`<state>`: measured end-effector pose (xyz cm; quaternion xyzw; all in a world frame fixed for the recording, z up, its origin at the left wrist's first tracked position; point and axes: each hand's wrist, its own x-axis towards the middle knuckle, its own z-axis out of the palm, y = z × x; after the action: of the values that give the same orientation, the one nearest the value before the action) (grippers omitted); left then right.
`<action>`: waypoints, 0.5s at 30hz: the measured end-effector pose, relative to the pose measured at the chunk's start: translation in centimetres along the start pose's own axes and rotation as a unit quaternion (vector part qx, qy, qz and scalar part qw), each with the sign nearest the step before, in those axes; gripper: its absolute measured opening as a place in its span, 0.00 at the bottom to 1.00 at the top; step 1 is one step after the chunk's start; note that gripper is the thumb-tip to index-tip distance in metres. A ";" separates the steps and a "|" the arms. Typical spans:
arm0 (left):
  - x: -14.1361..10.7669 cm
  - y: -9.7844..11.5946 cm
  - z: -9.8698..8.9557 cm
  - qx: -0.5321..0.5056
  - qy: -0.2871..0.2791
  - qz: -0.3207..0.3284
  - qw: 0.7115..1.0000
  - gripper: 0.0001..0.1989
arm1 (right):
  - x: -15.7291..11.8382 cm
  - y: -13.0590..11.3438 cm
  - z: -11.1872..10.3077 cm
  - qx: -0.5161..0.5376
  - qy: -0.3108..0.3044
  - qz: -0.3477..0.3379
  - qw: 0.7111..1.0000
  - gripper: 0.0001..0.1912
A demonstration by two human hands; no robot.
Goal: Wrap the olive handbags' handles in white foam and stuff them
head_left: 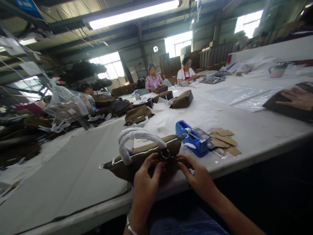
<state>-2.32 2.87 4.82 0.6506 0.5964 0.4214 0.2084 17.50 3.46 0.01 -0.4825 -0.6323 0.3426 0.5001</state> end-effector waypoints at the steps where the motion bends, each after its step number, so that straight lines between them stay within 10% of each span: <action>1: 0.5 -0.1 -0.6 0.002 0.007 0.000 1.000 0.16 | 0.1 0.1 -0.1 -0.015 -0.001 -0.010 1.000 0.15; 7: 4.4 0.5 -2.8 0.007 -0.055 0.107 0.993 0.12 | 0.7 -1.1 -0.6 -0.033 -0.055 -0.094 0.993 0.12; 10: 6.1 1.0 -3.4 0.080 -0.106 0.187 0.973 0.13 | 2.0 -1.8 -1.0 -0.027 0.015 -0.135 0.990 0.11; 15: 8.4 1.6 -4.0 0.108 -0.132 0.268 0.948 0.17 | 6.2 -3.4 -0.8 0.059 0.000 -0.080 0.995 0.13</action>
<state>-5.11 9.63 10.84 0.8549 0.4095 0.3045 0.0932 17.13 8.35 5.17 -0.3998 -0.6480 0.3380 0.5531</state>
